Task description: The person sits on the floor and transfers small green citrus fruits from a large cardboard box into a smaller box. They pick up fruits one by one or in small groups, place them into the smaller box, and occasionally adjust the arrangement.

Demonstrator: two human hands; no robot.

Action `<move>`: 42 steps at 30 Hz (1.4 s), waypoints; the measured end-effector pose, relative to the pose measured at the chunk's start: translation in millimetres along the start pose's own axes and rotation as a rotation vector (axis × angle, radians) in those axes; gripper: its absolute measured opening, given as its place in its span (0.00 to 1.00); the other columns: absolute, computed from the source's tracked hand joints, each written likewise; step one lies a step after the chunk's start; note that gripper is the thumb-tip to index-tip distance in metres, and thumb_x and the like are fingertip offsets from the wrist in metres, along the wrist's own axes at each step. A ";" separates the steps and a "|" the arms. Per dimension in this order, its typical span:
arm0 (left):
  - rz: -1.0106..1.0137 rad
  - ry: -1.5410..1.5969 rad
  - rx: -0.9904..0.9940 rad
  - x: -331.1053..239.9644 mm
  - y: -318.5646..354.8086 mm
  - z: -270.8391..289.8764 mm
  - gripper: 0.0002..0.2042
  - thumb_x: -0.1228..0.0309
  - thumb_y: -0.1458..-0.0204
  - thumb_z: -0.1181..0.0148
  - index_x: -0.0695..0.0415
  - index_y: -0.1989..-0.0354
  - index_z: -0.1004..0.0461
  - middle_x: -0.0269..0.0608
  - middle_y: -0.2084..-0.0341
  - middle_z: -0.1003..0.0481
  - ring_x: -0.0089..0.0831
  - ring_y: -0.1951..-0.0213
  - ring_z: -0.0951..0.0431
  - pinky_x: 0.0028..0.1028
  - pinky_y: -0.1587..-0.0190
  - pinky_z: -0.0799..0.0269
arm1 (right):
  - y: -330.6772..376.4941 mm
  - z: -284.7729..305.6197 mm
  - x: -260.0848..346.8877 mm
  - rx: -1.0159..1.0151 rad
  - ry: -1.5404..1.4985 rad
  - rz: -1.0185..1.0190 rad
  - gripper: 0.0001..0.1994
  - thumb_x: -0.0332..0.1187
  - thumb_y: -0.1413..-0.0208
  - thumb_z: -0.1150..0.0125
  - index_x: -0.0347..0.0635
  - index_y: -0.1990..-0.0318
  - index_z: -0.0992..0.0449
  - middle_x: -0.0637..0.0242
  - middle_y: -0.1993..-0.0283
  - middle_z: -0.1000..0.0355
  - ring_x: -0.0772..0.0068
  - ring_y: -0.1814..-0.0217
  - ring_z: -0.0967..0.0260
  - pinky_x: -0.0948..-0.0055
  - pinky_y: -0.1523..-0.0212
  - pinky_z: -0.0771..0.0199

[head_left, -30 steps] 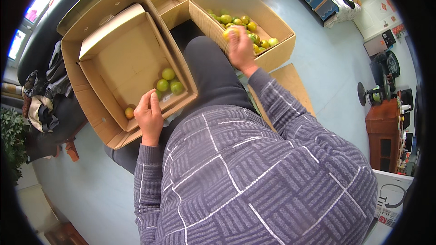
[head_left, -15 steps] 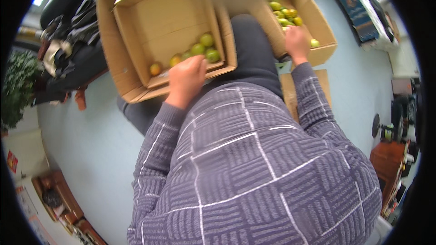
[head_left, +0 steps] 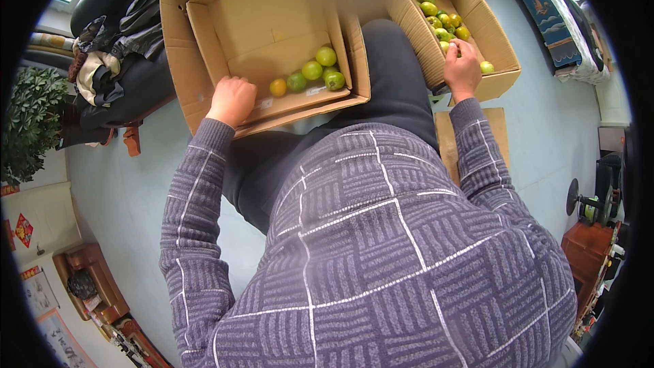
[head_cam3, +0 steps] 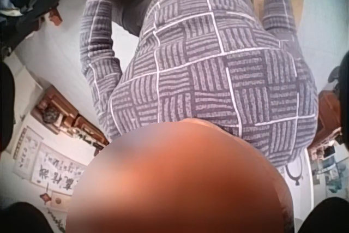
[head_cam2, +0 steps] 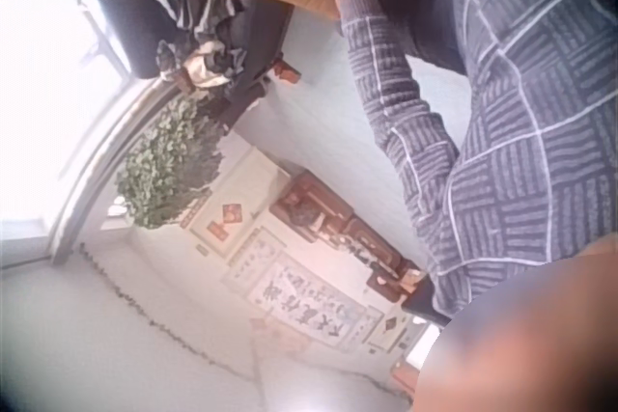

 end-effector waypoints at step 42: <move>0.400 1.486 -0.559 -116.2 -22.2 45.7 0.23 0.58 0.23 0.47 0.65 0.65 0.20 0.35 0.76 0.26 0.24 0.69 0.31 0.34 0.65 0.32 | 99.5 -10.6 236.6 0.550 -0.712 0.501 0.13 0.45 0.28 0.35 0.45 0.50 0.15 0.59 0.60 0.16 0.48 0.58 0.17 0.52 0.59 0.17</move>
Point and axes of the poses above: each hand's wrist, its own y-axis away from the middle knuckle, its own z-axis out of the back of the hand, x = y × z, the point moved 4 cm from there along -y, towards the middle knuckle
